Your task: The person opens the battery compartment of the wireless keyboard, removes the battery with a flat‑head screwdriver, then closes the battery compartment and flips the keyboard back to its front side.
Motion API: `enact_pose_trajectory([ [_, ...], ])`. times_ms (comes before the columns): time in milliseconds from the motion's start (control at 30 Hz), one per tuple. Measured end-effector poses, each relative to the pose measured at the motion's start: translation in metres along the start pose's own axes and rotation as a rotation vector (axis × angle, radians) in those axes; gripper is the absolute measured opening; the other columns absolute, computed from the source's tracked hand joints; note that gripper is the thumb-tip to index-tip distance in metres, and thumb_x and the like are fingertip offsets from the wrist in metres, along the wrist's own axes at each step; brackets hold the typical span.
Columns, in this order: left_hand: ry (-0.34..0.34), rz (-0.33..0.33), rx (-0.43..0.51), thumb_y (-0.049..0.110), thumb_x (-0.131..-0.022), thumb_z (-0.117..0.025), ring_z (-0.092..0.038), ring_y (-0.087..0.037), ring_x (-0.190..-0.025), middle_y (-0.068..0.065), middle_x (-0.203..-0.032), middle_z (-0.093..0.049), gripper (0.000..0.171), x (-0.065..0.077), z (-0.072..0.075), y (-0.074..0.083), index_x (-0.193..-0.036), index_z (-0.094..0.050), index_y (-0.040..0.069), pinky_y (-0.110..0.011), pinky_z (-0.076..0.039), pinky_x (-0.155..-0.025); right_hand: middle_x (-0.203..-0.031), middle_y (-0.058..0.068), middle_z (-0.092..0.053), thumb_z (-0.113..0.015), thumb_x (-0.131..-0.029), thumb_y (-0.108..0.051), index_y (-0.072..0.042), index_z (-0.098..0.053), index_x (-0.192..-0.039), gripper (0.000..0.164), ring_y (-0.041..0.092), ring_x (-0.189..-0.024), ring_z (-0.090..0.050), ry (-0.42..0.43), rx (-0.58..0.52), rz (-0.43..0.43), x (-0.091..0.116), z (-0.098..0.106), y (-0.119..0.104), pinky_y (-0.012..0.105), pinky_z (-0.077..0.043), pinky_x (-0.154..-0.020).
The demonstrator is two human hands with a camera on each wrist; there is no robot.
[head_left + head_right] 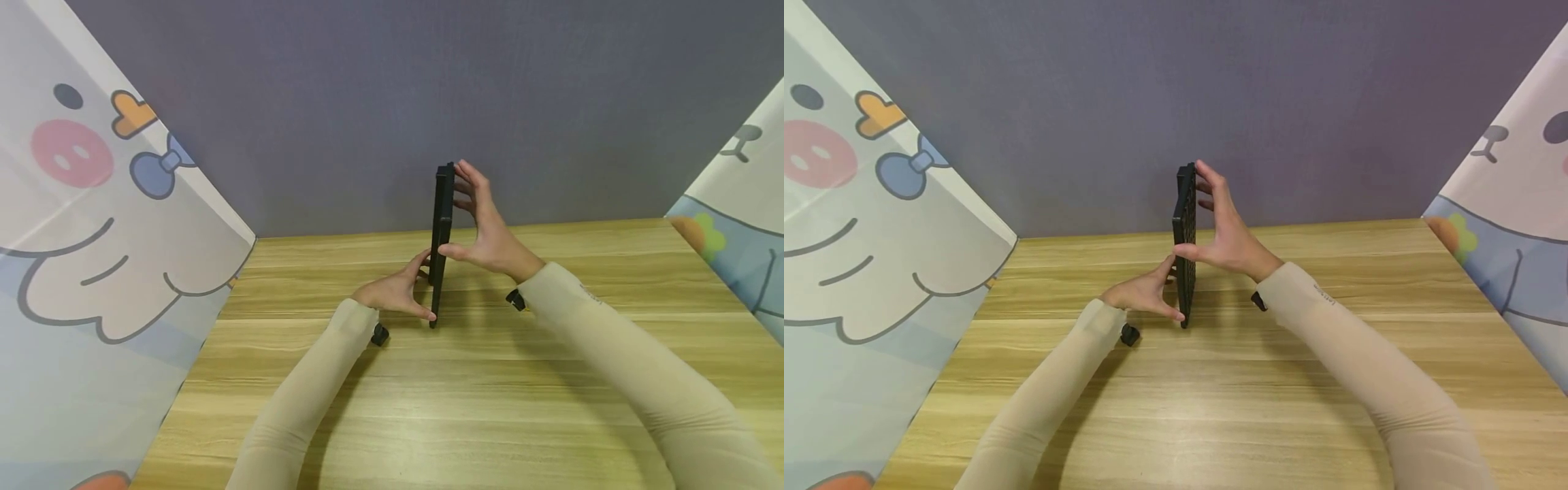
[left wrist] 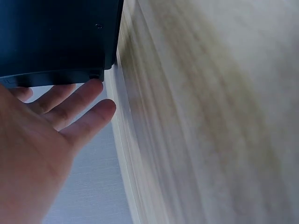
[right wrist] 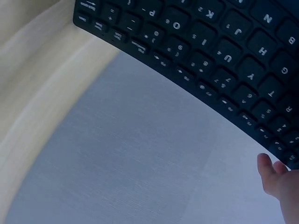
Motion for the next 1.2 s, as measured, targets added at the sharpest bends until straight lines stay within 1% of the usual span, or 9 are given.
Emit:
enact_pose_trajectory([
  [167,-0.002,-0.018,-0.004,0.045,-0.067,-0.084,-0.03,-0.027,-0.134,0.0,-0.153,-0.011,0.126,0.002,-0.001,0.0,-0.142,0.017,0.05,-0.042,-0.039,-0.098,-0.151,0.021,-0.013,-0.072,-0.074,-0.057,0.009,-0.006,-0.144,0.117,0.04,-0.131,-0.025,0.016,0.028,0.016,-0.002,0.0,-0.008,0.061,-0.027,-0.1],
  [267,-0.001,-0.018,-0.01,0.044,-0.068,-0.084,-0.024,-0.027,-0.137,0.0,-0.153,-0.011,0.125,0.003,-0.001,0.0,-0.142,0.016,0.052,-0.043,-0.037,-0.1,-0.15,0.021,-0.013,-0.07,-0.075,-0.058,0.01,-0.009,-0.144,0.114,0.039,-0.13,-0.027,0.025,0.059,0.045,-0.002,-0.001,-0.013,0.059,-0.029,-0.099],
  [433,0.002,0.0,-0.054,0.049,-0.066,-0.083,-0.015,-0.028,-0.14,-0.003,-0.155,-0.008,0.125,0.006,0.0,0.0,-0.142,0.017,0.051,-0.048,-0.032,-0.103,-0.145,0.029,-0.014,-0.067,-0.079,-0.058,0.014,-0.014,-0.141,0.108,0.04,-0.126,-0.031,0.044,0.126,0.13,-0.003,-0.003,-0.024,0.057,-0.033,-0.096],
  [600,0.003,0.006,-0.073,0.05,-0.066,-0.083,-0.015,-0.028,-0.14,-0.001,-0.154,-0.01,0.125,0.009,0.001,0.0,-0.142,0.016,0.051,-0.048,-0.031,-0.104,-0.146,0.023,-0.018,-0.066,-0.078,-0.06,0.006,-0.015,-0.145,0.107,0.033,-0.128,-0.032,0.055,0.187,0.155,-0.001,-0.003,-0.008,0.054,-0.036,-0.096],
  [667,0.006,0.007,-0.088,0.05,-0.067,-0.083,-0.016,-0.027,-0.14,0.0,-0.154,-0.009,0.125,0.01,0.0,0.0,-0.142,0.017,0.051,-0.048,-0.031,-0.104,-0.146,0.023,-0.019,-0.065,-0.078,-0.061,0.006,-0.018,-0.145,0.106,0.031,-0.129,-0.031,0.05,0.2,0.156,-0.001,-0.003,-0.008,0.055,-0.036,-0.094],
  [767,0.007,0.012,-0.109,0.051,-0.068,-0.082,-0.016,-0.026,-0.14,0.002,-0.156,-0.003,0.124,0.012,-0.001,-0.001,-0.143,0.017,0.049,-0.048,-0.031,-0.104,-0.142,0.032,-0.019,-0.06,-0.081,-0.063,0.013,-0.026,-0.139,0.102,0.033,-0.129,-0.028,0.034,0.205,0.142,-0.002,-0.007,-0.025,0.062,-0.035,-0.091],
  [833,0.007,0.023,-0.127,0.053,-0.068,-0.08,-0.016,-0.024,-0.14,0.004,-0.156,0.001,0.123,0.013,-0.002,-0.002,-0.144,0.017,0.047,-0.048,-0.031,-0.104,-0.141,0.035,-0.018,-0.058,-0.081,-0.065,0.015,-0.03,-0.136,0.1,0.033,-0.13,-0.026,0.026,0.212,0.123,-0.003,-0.008,-0.033,0.064,-0.034,-0.089],
  [1000,0.002,0.041,-0.142,0.058,-0.067,-0.078,-0.017,-0.021,-0.139,0.008,-0.156,0.002,0.122,0.018,-0.004,-0.002,-0.145,0.014,0.045,-0.045,-0.031,-0.104,-0.141,0.035,-0.017,-0.057,-0.081,-0.066,0.015,-0.033,-0.134,0.1,0.034,-0.131,-0.025,0.02,0.208,0.085,-0.001,-0.011,-0.035,0.063,-0.033,-0.089],
  [1200,-0.006,0.022,-0.147,0.054,-0.069,-0.079,-0.017,-0.021,-0.139,0.006,-0.156,0.002,0.121,0.022,-0.006,0.001,-0.147,0.013,0.043,-0.047,-0.031,-0.104,-0.141,0.034,-0.019,-0.062,-0.079,-0.063,0.013,-0.035,-0.134,0.097,0.033,-0.129,-0.027,0.027,0.191,0.081,0.002,-0.009,-0.035,0.063,-0.035,-0.086],
])
Point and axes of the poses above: each hand's wrist, its own x-axis away from the middle knuckle, its own z-axis out of the back of the hand, y = z × x, the point moved 8 cm from there along -x, towards the middle knuckle
